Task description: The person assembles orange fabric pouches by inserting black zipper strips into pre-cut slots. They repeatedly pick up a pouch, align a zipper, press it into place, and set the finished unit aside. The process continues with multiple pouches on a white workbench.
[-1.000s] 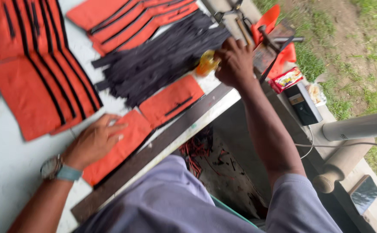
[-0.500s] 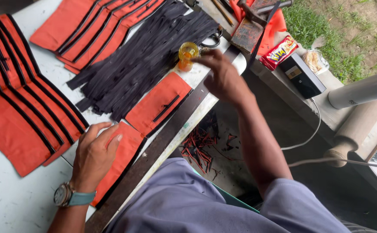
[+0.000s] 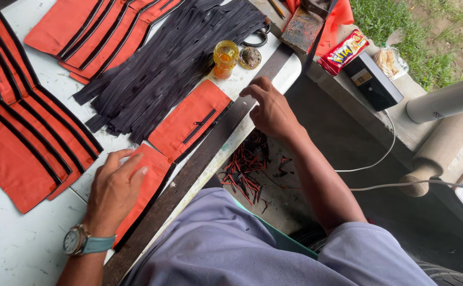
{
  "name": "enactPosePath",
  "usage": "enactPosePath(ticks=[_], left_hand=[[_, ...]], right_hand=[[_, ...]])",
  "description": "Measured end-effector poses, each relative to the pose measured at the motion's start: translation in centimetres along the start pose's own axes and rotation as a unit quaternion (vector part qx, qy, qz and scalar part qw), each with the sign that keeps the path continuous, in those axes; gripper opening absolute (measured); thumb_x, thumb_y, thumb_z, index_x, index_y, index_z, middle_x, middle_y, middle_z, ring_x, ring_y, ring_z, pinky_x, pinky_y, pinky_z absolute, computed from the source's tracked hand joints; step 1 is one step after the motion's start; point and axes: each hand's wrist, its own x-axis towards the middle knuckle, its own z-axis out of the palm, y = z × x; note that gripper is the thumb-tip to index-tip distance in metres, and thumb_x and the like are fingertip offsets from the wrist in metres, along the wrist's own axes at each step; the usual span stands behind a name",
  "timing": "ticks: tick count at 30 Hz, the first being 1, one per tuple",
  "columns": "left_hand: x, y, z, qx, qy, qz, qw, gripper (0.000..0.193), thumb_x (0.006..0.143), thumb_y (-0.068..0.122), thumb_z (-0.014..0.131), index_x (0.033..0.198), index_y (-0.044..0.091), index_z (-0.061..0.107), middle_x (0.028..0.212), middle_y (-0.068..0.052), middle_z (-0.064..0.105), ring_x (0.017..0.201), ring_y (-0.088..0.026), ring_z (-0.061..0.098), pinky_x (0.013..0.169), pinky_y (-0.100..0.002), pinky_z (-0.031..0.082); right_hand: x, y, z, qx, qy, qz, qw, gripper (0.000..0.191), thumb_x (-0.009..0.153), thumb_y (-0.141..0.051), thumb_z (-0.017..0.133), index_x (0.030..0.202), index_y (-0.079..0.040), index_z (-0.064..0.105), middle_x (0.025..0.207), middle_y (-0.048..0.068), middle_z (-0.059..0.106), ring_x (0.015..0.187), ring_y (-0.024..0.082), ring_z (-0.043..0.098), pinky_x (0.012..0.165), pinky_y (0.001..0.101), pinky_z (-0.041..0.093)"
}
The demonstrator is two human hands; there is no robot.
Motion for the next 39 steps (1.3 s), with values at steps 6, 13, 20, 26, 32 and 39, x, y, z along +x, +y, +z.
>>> enactPosePath(ticks=[6, 13, 20, 26, 32, 39], left_hand=[[-2.1, -0.9, -0.7, 0.025, -0.011, -0.085, 0.996, 0.049, 0.092, 0.031, 0.07, 0.13, 0.001, 0.067, 0.134, -0.017, 0.059, 0.106, -0.033, 0.066, 0.087, -0.042, 0.055], [-2.6, -1.1, -0.3, 0.033, 0.029, -0.06, 0.997, 0.053, 0.091, 0.032, 0.072, 0.131, -0.001, 0.067, 0.13, -0.018, 0.061, 0.111, -0.035, 0.064, 0.091, -0.044, 0.054], [-2.7, -1.3, -0.2, 0.035, 0.033, -0.052, 0.997, 0.053, 0.091, 0.032, 0.073, 0.131, -0.002, 0.067, 0.13, -0.018, 0.061, 0.112, -0.036, 0.064, 0.093, -0.044, 0.053], [-2.6, -1.3, 0.0, 0.046, 0.046, -0.056, 0.996, 0.055, 0.09, 0.033, 0.074, 0.13, -0.004, 0.066, 0.13, -0.02, 0.061, 0.114, -0.037, 0.063, 0.094, -0.044, 0.052], [-2.4, -1.5, 0.2, 0.036, 0.034, -0.056, 0.997, 0.048, 0.09, 0.028, 0.075, 0.125, -0.004, 0.068, 0.128, -0.02, 0.061, 0.113, -0.037, 0.062, 0.095, -0.045, 0.052], [-1.7, -1.6, -0.1, -0.015, 0.042, -0.065, 0.997, 0.046, 0.084, 0.019, 0.08, 0.118, -0.008, 0.065, 0.12, -0.02, 0.062, 0.109, -0.037, 0.063, 0.093, -0.044, 0.052]], right_hand=[[-0.9, -2.4, -0.4, 0.175, -0.184, 0.087, 0.963, 0.094, 0.077, -0.016, 0.067, 0.162, -0.016, 0.028, 0.092, 0.009, 0.076, 0.076, 0.017, 0.069, 0.076, 0.0324, 0.057], [-0.5, -3.1, 0.6, 0.139, -0.237, 0.147, 0.95, 0.1, 0.076, -0.016, 0.066, 0.164, -0.017, 0.019, 0.076, 0.013, 0.074, 0.069, 0.02, 0.069, 0.076, 0.0349, 0.057], [1.1, -2.0, 1.1, -0.011, -0.153, 0.045, 0.987, 0.09, 0.073, -0.02, 0.074, 0.158, -0.016, 0.043, 0.088, 0.018, 0.072, 0.083, 0.029, 0.071, 0.079, 0.0412, 0.057], [-0.1, -3.2, 0.5, 0.002, -0.166, 0.138, 0.976, 0.082, 0.076, -0.023, 0.069, 0.154, -0.019, 0.047, 0.078, 0.015, 0.074, 0.072, 0.033, 0.075, 0.073, 0.0433, 0.059], [-3.7, -8.9, 3.4, -0.14, -0.234, 0.059, 0.96, 0.093, 0.081, -0.02, 0.061, 0.164, -0.014, 0.02, 0.068, 0.023, 0.068, 0.063, 0.04, 0.068, 0.066, 0.049, 0.054], [-6.1, -14.4, 7.1, -0.17, -0.264, -0.059, 0.947, 0.081, 0.084, -0.014, 0.056, 0.161, -0.013, 0.03, 0.066, 0.015, 0.068, 0.055, 0.035, 0.067, 0.051, 0.047, 0.051]])
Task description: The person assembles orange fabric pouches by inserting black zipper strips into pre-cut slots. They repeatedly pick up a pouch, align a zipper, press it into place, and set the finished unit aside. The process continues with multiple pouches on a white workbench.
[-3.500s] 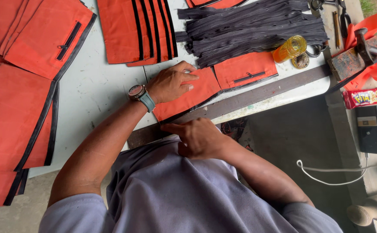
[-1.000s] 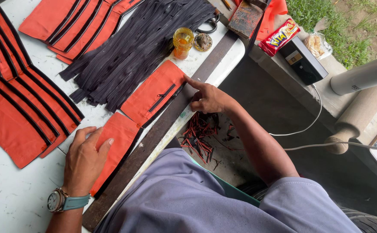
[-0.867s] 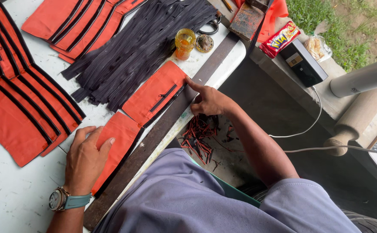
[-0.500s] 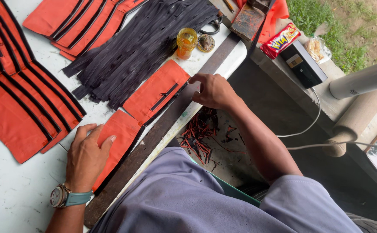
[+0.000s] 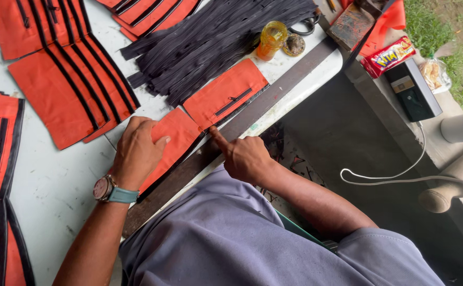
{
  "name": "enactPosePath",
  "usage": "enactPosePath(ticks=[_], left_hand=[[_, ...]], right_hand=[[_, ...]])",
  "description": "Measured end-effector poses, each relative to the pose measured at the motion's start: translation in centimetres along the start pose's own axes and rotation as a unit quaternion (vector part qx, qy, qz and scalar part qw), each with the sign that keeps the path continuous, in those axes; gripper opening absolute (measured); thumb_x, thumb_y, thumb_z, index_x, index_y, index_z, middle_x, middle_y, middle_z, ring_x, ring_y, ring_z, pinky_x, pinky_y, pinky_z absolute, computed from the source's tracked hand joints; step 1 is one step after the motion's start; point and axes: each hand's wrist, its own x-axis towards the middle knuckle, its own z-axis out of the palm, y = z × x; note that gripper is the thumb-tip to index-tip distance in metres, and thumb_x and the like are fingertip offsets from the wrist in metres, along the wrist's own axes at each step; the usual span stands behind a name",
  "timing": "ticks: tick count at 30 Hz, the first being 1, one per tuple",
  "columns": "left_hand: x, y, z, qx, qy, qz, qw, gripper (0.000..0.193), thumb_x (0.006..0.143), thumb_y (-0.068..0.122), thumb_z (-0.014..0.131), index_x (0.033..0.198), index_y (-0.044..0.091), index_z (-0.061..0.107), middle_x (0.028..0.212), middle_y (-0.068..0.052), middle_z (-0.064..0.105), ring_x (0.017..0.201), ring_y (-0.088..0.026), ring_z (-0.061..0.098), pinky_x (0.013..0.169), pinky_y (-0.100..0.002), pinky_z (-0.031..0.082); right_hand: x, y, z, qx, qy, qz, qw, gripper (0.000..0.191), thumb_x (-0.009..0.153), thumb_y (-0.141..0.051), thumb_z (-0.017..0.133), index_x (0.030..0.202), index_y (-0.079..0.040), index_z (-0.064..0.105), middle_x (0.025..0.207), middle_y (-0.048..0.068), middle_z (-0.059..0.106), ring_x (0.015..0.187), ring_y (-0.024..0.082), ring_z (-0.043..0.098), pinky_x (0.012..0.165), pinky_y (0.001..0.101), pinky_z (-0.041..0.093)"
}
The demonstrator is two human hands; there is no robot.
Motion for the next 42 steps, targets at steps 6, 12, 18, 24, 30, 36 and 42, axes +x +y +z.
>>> enactPosePath(ticks=[6, 12, 18, 24, 30, 36, 42], left_hand=[[0.6, 0.5, 0.5, -0.023, 0.043, 0.045, 0.998, 0.034, 0.085, 0.011, 0.076, 0.115, -0.004, 0.067, 0.121, -0.02, 0.062, 0.105, -0.04, 0.064, 0.091, -0.045, 0.053], [8.3, 5.7, 4.5, 0.005, -0.004, 0.126, 0.992, 0.017, 0.092, 0.016, 0.074, 0.102, 0.004, 0.068, 0.108, -0.015, 0.065, 0.107, -0.037, 0.066, 0.095, -0.046, 0.053], [10.8, 7.6, 6.4, 0.039, -0.063, 0.009, 0.997, 0.047, 0.086, 0.022, 0.078, 0.119, -0.004, 0.057, 0.122, -0.021, 0.056, 0.104, -0.045, 0.064, 0.088, -0.05, 0.053], [10.9, 7.4, 5.9, -0.039, -0.027, 0.047, 0.998, 0.049, 0.078, 0.01, 0.082, 0.118, -0.002, 0.057, 0.117, -0.025, 0.063, 0.107, -0.045, 0.064, 0.089, -0.05, 0.053], [7.6, 6.1, 1.5, -0.185, -0.002, 0.11, 0.976, 0.042, 0.085, 0.006, 0.076, 0.124, 0.0, 0.061, 0.109, -0.02, 0.072, 0.098, -0.032, 0.07, 0.078, -0.041, 0.057], [2.9, -1.4, -9.5, -0.355, 0.096, 0.044, 0.929, 0.019, 0.103, 0.017, 0.07, 0.112, 0.001, 0.064, 0.09, 0.004, 0.053, 0.081, -0.003, 0.047, 0.07, -0.022, 0.045], [2.6, -10.1, -20.0, -0.361, 0.28, 0.04, 0.889, 0.016, 0.108, 0.005, 0.063, 0.122, 0.001, 0.056, 0.109, -0.004, 0.07, 0.093, -0.005, 0.061, 0.085, -0.022, 0.051]], right_hand=[[0.6, -0.4, 0.1, 0.062, 0.146, -0.094, 0.983, 0.051, 0.087, -0.013, 0.059, 0.138, -0.016, 0.057, 0.073, 0.008, 0.069, 0.061, 0.032, 0.066, 0.05, 0.0465, 0.049], [-0.8, 1.9, -3.3, 0.228, 0.271, -0.098, 0.93, 0.059, 0.078, -0.008, 0.067, 0.136, -0.013, 0.057, 0.074, 0.003, 0.066, 0.065, 0.023, 0.068, 0.055, 0.0386, 0.053], [-1.4, 5.8, -4.9, 0.377, 0.282, 0.034, 0.882, 0.066, 0.08, -0.004, 0.071, 0.143, -0.016, 0.054, 0.084, 0.005, 0.06, 0.054, 0.016, 0.058, 0.053, 0.0312, 0.053], [-0.9, 7.8, -4.0, 0.329, 0.396, -0.035, 0.856, 0.066, 0.081, 0.0, 0.072, 0.143, -0.009, 0.052, 0.097, 0.004, 0.059, 0.061, 0.01, 0.058, 0.054, 0.0264, 0.052], [-0.4, 8.7, -3.9, 0.359, 0.451, 0.008, 0.817, 0.059, 0.088, 0.0, 0.069, 0.144, -0.005, 0.051, 0.098, 0.003, 0.064, 0.067, 0.006, 0.063, 0.055, 0.0228, 0.055], [0.2, 9.5, -3.7, 0.333, 0.464, 0.038, 0.82, 0.062, 0.091, -0.001, 0.067, 0.149, -0.002, 0.045, 0.105, 0.007, 0.063, 0.07, 0.008, 0.063, 0.055, 0.0236, 0.05], [1.8, 7.2, -3.4, 0.34, 0.427, 0.037, 0.837, 0.061, 0.092, -0.002, 0.066, 0.149, -0.001, 0.045, 0.107, 0.009, 0.062, 0.071, 0.009, 0.063, 0.054, 0.025, 0.05]])
